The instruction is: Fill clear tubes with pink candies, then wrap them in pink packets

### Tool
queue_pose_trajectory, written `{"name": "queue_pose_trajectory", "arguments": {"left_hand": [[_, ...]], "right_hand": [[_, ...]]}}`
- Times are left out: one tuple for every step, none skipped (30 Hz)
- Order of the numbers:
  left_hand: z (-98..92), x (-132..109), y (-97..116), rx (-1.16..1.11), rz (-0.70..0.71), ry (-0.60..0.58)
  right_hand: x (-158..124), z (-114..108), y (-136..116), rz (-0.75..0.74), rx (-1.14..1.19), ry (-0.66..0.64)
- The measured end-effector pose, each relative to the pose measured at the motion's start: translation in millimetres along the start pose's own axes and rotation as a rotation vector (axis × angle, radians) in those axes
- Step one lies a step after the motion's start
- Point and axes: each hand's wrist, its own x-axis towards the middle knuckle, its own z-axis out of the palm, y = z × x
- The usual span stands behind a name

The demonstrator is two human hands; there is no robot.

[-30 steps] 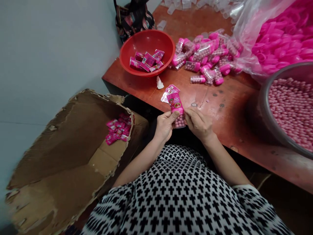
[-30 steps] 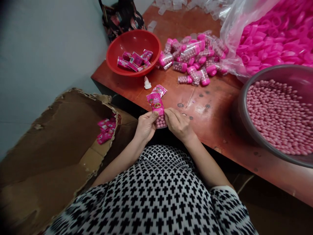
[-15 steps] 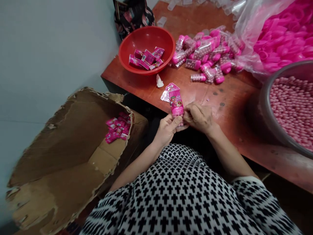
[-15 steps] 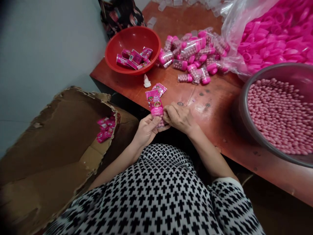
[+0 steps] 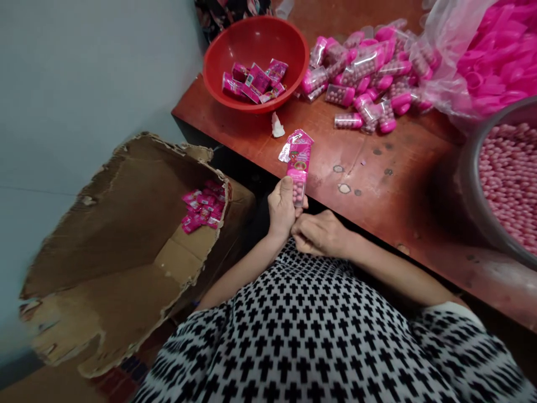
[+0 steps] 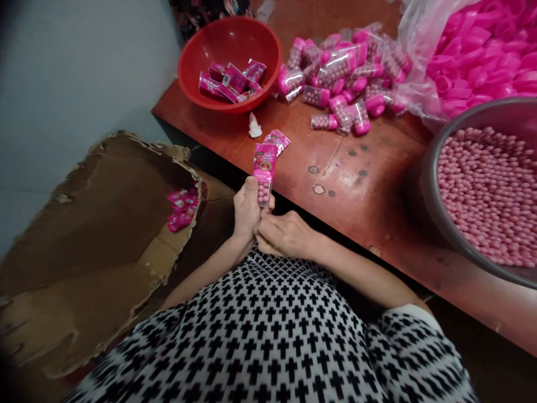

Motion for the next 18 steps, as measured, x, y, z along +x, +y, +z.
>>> {"name": "queue_pose_trajectory", "arguments": {"left_hand": [[-1.1,2,0,-0.004,0.003,-0.001],[-2.1,4,0,-0.010,0.008,-0.007],[-2.7,6,-1,-0.022,0.019,-0.011],[-2.5,7,-2,-0.039,0.034,-0.012],[-1.6,8,-4,-0.058,0.046,-0.014],[0.1,9,-5,-0.080,0.052,-0.021],[2.4,8,-6,-0.108,0.050,-0.030],[4.9,8,-7,-0.143,0.039,-0.045],[7.3,7,-6,-0.180,0.019,-0.068],[9.1,7,-6,-0.216,-0.007,-0.094],[10.2,7,-4,-0.249,-0.036,-0.123],[10.4,8,-2,-0.279,-0.062,-0.146],[9.9,9,-1,-0.304,-0.082,-0.166],[8.8,12,1,-0.327,-0.097,-0.182],[7.5,15,2,-0.346,-0.107,-0.197],[6.3,17,3,-0.360,-0.115,-0.211],[5.3,20,4,-0.367,-0.125,-0.223],[4.8,23,4,-0.370,-0.134,-0.230]], "right_hand": [[-4,1,-7,0.054,0.035,0.061],[-7,2,-12,0.149,0.075,0.143],[-9,3,-15,0.274,0.131,0.229],[-10,5,-16,0.412,0.208,0.307],[-10,6,-15,0.546,0.308,0.361],[-9,9,-13,0.663,0.427,0.391],[-7,11,-11,0.759,0.552,0.407],[-5,13,-9,0.836,0.675,0.418],[-3,15,-7,0.897,0.778,0.437],[0,17,-6,0.946,0.851,0.465],[2,17,-5,0.988,0.896,0.494],[3,17,-5,1.023,0.916,0.521],[4,16,-5,1.051,0.919,0.542],[5,14,-5,1.070,0.912,0.556],[5,13,-6,1.084,0.899,0.564],[5,12,-6,1.093,0.884,0.570],[5,12,-7,1.097,0.866,0.580],[5,12,-7,1.099,0.847,0.592]]}}
